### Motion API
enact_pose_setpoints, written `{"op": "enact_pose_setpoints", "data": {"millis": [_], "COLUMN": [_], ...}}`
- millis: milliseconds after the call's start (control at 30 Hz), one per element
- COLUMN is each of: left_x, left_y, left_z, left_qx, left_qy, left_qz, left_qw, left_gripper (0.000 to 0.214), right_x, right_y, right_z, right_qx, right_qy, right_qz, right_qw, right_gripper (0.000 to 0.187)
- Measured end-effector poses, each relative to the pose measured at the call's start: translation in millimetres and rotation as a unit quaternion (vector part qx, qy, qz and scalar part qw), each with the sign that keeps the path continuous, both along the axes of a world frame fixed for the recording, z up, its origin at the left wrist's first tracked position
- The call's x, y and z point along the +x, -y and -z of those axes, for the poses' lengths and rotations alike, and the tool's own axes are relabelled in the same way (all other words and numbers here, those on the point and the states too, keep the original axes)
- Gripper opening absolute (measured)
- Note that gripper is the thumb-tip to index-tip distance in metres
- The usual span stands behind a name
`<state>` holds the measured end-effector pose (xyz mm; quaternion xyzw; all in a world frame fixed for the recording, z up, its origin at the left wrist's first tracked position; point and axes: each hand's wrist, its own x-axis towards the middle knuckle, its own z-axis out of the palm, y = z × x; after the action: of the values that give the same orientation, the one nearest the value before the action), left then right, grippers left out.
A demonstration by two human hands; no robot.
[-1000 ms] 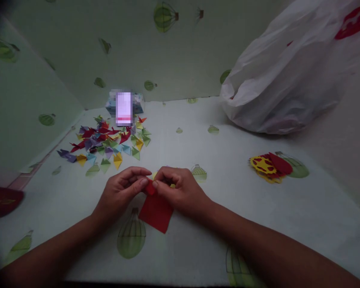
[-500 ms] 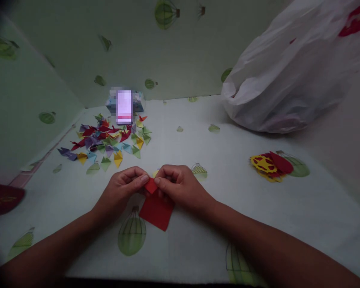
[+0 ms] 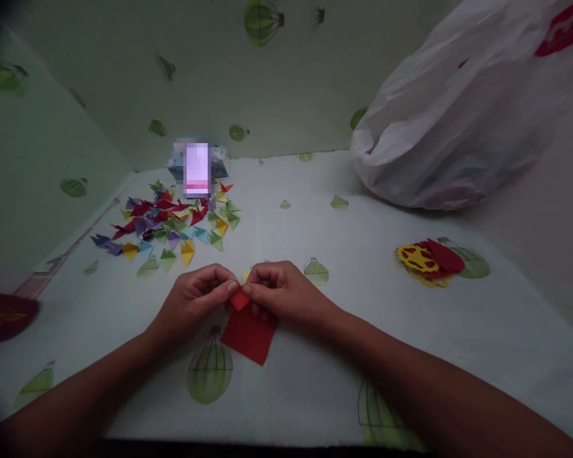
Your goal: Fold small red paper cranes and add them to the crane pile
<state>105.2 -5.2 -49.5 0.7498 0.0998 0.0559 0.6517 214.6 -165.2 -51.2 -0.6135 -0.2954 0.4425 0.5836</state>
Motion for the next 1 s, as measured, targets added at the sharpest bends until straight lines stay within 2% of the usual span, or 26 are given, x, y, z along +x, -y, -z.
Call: {"op": "enact_pose_setpoints", "data": {"millis": [133, 233, 367, 433, 567, 700, 833, 1000], "left_x": [0, 2, 4, 3, 3, 2, 1, -1], "left_y": [-1, -2, 0, 1, 3, 2, 1, 2], "left_z": [1.3, 3.5, 8.7, 10.6, 10.3, 9.3, 10.2, 9.4], "left_qx": [0.010, -0.005, -0.019, 0.009, 0.098, 0.142, 0.149, 0.125], "left_qy": [0.010, 0.043, 0.116, 0.143, 0.172, 0.195, 0.193, 0.148], "left_qz": [0.001, -0.013, -0.011, 0.007, 0.012, 0.000, -0.017, -0.041], "left_qw": [1.000, 0.999, 0.993, 0.990, 0.980, 0.971, 0.970, 0.980], "left_gripper": [0.018, 0.014, 0.029, 0.024, 0.012, 0.010, 0.003, 0.007], "right_x": [0, -1, -4, -6, -8, -9, -10, -11], "right_y": [2, 3, 2, 2, 1, 2, 1, 0], "right_z": [-1.6, -3.4, -2.5, -0.8, 1.9, 1.6, 0.7, 1.0], "right_qx": [0.013, 0.026, 0.032, 0.036, 0.049, 0.049, 0.043, 0.047], "right_qy": [0.048, 0.062, 0.029, 0.008, 0.003, -0.011, -0.034, -0.063], "right_qz": [0.003, 0.032, 0.102, 0.118, 0.129, 0.132, 0.125, 0.110], "right_qw": [0.999, 0.997, 0.994, 0.992, 0.990, 0.990, 0.991, 0.991], "right_gripper": [0.031, 0.032, 0.032, 0.033, 0.035, 0.034, 0.030, 0.024]}}
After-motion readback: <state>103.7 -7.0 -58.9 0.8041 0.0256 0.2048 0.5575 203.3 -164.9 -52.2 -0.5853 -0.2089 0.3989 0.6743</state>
